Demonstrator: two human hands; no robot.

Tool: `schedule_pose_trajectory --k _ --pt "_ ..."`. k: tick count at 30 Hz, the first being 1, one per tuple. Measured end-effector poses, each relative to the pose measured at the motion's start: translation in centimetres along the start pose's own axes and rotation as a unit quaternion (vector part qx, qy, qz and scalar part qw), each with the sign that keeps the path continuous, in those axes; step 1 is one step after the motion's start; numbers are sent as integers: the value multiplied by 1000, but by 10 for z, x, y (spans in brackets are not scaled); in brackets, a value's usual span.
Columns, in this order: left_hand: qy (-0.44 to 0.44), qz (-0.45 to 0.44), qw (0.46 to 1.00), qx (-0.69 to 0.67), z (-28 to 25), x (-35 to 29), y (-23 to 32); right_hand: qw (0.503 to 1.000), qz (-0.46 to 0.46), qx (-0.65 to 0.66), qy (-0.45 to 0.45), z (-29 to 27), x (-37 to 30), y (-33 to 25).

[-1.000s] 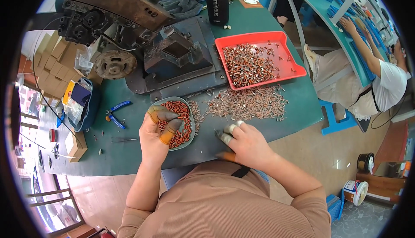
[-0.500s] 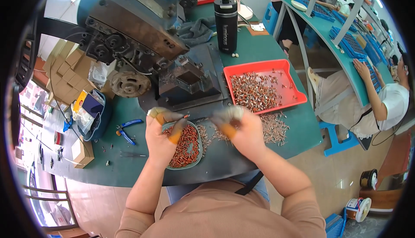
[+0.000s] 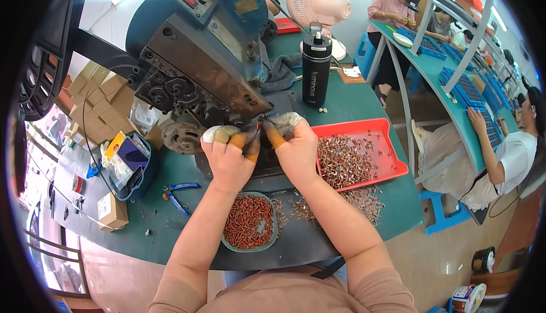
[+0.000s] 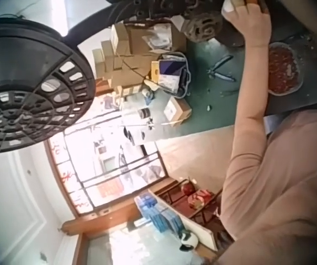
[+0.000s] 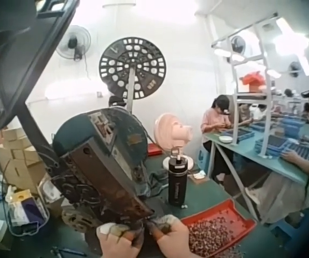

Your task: The person inserts small metal components into a pressing machine by hand for assembly.

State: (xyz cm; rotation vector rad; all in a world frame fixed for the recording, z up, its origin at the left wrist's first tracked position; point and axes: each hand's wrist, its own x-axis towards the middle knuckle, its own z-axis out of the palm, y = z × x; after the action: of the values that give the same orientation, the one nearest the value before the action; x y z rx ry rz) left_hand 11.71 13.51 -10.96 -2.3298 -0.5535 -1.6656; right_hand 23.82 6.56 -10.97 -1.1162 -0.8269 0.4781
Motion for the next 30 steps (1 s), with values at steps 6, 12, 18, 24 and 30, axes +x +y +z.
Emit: schedule_pose_trajectory --k 6,12,18,24,30 --pt "21 32 999 17 14 -3 -7 1000 8 -2 3 0 2 -3" --pt "3 44 999 23 17 -5 -8 1000 16 16 -7 -2 5 -2" --pt "10 53 998 25 18 -2 -7 999 -19 -37 -9 -6 4 8" --pt "7 50 998 22 18 -1 -7 967 -163 -193 5 -8 6 4" --pt "9 52 998 21 17 0 -6 974 -140 -175 8 -7 4 2"
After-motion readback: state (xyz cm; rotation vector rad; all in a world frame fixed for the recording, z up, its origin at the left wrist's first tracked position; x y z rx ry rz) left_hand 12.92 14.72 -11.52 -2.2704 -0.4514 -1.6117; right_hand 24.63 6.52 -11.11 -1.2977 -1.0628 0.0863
